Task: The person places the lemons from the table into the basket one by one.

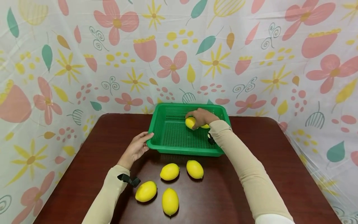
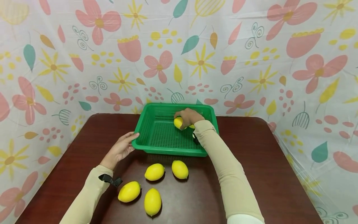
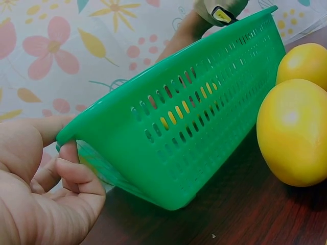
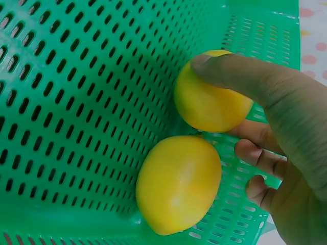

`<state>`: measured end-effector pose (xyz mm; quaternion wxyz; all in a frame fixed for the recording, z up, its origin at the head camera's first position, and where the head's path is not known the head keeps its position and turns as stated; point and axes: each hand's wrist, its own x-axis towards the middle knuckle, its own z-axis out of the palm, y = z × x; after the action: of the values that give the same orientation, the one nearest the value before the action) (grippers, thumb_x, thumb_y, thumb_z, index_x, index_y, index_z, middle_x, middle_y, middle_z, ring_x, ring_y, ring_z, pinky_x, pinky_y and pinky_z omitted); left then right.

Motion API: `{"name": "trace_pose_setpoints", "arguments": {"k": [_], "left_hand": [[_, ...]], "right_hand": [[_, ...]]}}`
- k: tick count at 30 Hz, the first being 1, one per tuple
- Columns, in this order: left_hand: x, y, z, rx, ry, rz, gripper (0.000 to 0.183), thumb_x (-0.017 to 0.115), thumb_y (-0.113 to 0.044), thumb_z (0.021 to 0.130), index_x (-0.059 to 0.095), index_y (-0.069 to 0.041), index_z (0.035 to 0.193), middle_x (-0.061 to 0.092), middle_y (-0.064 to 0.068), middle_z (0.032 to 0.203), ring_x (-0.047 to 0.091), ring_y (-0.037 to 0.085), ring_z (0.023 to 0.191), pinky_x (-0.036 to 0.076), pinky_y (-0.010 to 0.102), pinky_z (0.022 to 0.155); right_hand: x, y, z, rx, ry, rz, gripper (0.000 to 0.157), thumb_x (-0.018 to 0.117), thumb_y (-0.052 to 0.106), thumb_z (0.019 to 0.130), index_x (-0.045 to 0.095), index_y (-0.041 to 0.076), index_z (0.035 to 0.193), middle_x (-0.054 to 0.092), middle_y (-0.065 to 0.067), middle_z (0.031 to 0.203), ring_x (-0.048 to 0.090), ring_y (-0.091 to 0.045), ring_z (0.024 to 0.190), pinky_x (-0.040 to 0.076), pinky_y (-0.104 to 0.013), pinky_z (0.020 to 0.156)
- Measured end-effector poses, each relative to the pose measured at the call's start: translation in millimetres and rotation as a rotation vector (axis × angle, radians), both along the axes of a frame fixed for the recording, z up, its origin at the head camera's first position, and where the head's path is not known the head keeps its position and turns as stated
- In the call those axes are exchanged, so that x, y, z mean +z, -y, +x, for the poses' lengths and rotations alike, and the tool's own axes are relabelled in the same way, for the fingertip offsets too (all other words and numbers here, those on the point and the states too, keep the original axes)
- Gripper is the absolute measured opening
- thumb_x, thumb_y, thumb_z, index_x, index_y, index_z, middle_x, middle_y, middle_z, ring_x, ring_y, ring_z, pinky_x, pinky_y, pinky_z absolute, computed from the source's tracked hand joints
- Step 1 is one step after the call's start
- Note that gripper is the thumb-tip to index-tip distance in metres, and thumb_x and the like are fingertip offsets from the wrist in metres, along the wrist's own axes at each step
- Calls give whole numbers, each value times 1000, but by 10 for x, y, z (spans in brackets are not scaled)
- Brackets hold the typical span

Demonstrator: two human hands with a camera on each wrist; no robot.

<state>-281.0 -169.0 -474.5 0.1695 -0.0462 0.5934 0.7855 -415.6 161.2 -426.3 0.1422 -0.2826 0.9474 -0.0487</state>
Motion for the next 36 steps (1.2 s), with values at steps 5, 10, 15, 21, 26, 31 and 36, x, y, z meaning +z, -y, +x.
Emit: {"name": "trace_pose_setpoints", "arguments": {"k": [5,10,15,21,26,31,36], "left_hand": [[-9,-32,-22,-24,-3,-6,26,64,-26,104,53,-11,122,57,-3,88,44,6,61,37,20,56],[-13,-12,-20,-11,-4,-12,24,63,-25,104,54,-11,122,59,-2,87,45,6,61,37,19,55],[-10,3,3,-19,-7,-12,24,62,-25,105,55,-11,122,61,-3,88,47,6,61,38,19,55],[-2,27,9,-15,-6,-9,21,62,-25,105,54,-11,119,60,-3,86,46,5,60,38,17,55],[16,44,8,-14,-10,-7,19,61,-25,106,53,-12,116,58,-4,83,45,5,60,38,18,54],[20,33,1,-15,-11,4,20,63,-26,105,53,-12,115,57,-4,81,45,5,59,37,17,54],[8,10,-3,-15,-5,16,19,62,-25,105,53,-12,116,58,-4,81,45,5,59,37,17,53]], "right_hand": [[102,-75,52,0,10,-29,76,84,32,88,47,20,153,61,-18,137,60,-34,122,53,-51,96],[319,-88,169,31,0,-85,69,80,36,91,51,14,150,61,-21,139,58,-37,127,50,-56,101],[470,-86,454,31,-57,-154,59,73,38,95,56,13,145,64,-18,136,61,-36,125,50,-56,100],[556,-19,995,-17,-232,-257,46,73,33,96,64,10,135,70,-14,124,67,-30,107,57,-47,82],[548,53,1482,-63,-371,-400,39,76,30,94,69,9,127,74,-8,112,66,-24,92,54,-38,69],[476,49,1898,-63,-424,-498,36,77,31,93,72,10,122,74,-4,111,68,-20,96,56,-40,77],[311,35,2265,-60,-421,-537,39,79,33,91,72,12,123,73,-2,120,67,-22,105,57,-44,85]]}}
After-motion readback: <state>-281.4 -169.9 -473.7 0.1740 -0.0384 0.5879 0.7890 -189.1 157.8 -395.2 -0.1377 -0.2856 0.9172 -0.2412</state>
